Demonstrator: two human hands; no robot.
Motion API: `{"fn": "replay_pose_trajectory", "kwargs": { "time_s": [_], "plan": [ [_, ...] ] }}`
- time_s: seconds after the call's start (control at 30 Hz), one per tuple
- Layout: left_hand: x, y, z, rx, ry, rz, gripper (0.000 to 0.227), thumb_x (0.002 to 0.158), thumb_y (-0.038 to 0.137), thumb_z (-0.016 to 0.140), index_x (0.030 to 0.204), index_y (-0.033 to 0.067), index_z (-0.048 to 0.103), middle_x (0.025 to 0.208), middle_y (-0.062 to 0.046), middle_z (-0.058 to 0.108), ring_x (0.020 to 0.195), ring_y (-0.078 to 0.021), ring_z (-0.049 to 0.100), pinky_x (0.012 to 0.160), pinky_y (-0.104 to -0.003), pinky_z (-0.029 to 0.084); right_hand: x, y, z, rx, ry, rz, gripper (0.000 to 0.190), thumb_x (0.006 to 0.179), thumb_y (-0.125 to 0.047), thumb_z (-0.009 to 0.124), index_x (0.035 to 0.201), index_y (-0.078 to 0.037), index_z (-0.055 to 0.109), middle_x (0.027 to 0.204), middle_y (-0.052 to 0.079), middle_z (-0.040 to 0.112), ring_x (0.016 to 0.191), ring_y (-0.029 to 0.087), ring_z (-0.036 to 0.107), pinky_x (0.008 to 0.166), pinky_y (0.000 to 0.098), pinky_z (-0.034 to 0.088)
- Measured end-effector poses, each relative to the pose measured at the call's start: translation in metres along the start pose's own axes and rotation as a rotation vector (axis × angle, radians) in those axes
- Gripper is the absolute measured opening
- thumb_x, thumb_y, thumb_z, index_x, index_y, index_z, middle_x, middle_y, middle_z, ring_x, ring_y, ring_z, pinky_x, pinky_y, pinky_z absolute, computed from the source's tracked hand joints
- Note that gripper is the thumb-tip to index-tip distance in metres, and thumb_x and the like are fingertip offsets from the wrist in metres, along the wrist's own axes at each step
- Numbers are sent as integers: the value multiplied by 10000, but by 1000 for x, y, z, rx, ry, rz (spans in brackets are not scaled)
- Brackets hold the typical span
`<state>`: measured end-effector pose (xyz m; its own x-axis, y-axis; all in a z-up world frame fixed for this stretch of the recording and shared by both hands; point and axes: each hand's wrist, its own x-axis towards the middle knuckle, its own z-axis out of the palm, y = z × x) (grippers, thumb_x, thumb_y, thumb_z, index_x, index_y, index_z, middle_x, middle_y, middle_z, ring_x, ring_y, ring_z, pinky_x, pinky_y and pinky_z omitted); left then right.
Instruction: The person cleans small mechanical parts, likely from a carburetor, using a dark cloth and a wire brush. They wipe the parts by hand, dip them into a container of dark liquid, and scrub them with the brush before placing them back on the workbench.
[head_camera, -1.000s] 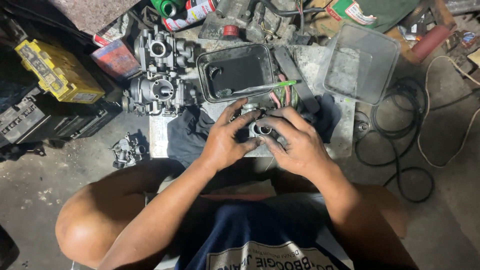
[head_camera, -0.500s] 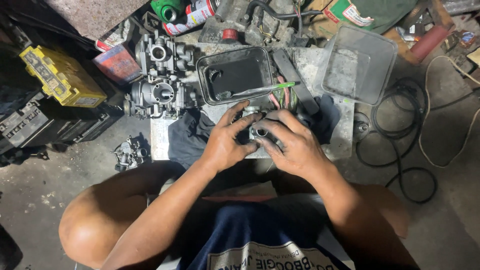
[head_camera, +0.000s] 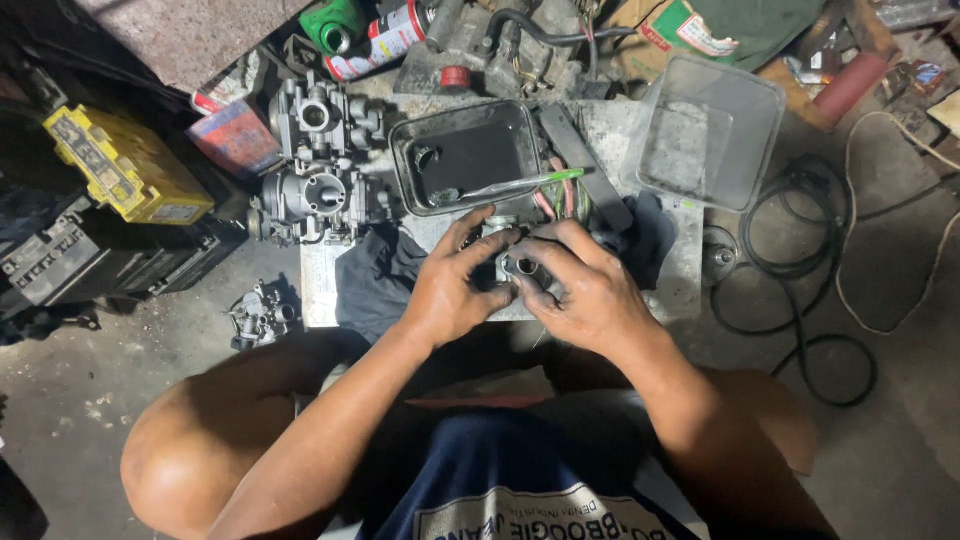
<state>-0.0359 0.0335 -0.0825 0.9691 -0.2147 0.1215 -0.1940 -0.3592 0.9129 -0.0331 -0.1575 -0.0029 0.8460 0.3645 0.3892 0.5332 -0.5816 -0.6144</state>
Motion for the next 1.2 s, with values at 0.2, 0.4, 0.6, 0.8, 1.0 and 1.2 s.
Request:
{"fn": "replay_pose_trajectory", "kwargs": {
  "time_s": [0.2,0.4,0.6,0.8,1.0,1.2],
  "plan": [
    [3,8,-4,-5,-27,-7,600,670,155,909,1240,224,734,1446,-147,567,1286,-443,582,1080,-523,497,2,0,-3,-8,29,1,258,832,-136,742,1090,-142,750,982,67,663,817,320,725,691,413,592],
    [4,2,-3,-1,-29,-15,637,654,172,929,1256,233,730,1444,-142,567,1287,-436,582,1083,-515,498,-1,2,-2,2,32,10,265,837,-126,747,1102,-136,752,1003,80,667,832,336,725,688,432,588],
    [3,5,-5,-21,-51,-33,624,654,138,915,1246,221,735,1460,-159,553,1296,-442,573,1099,-512,485,0,-1,-1,-2,7,18,255,844,-126,736,1098,-136,750,1004,85,663,827,341,722,682,433,586],
    [5,6,-7,-35,-44,-25,622,653,129,914,1244,211,738,1454,-172,554,1282,-441,585,1104,-490,489,-2,2,-1,21,-6,15,263,849,-115,742,1111,-133,755,1022,87,670,838,342,728,684,437,592],
    [6,4,-5,-33,-50,-37,631,656,110,890,1257,224,733,1457,-158,550,1271,-434,596,1103,-482,494,-6,8,7,-56,-44,24,272,841,-153,766,1112,-144,749,1024,98,667,845,362,727,685,449,603],
    [9,3,-5,-19,-51,-28,644,650,114,891,1264,225,731,1454,-160,557,1269,-440,596,1089,-501,500,-6,14,7,-35,-53,43,274,861,-166,746,1134,-152,732,1035,85,657,845,365,722,681,455,591]
  ]
}}
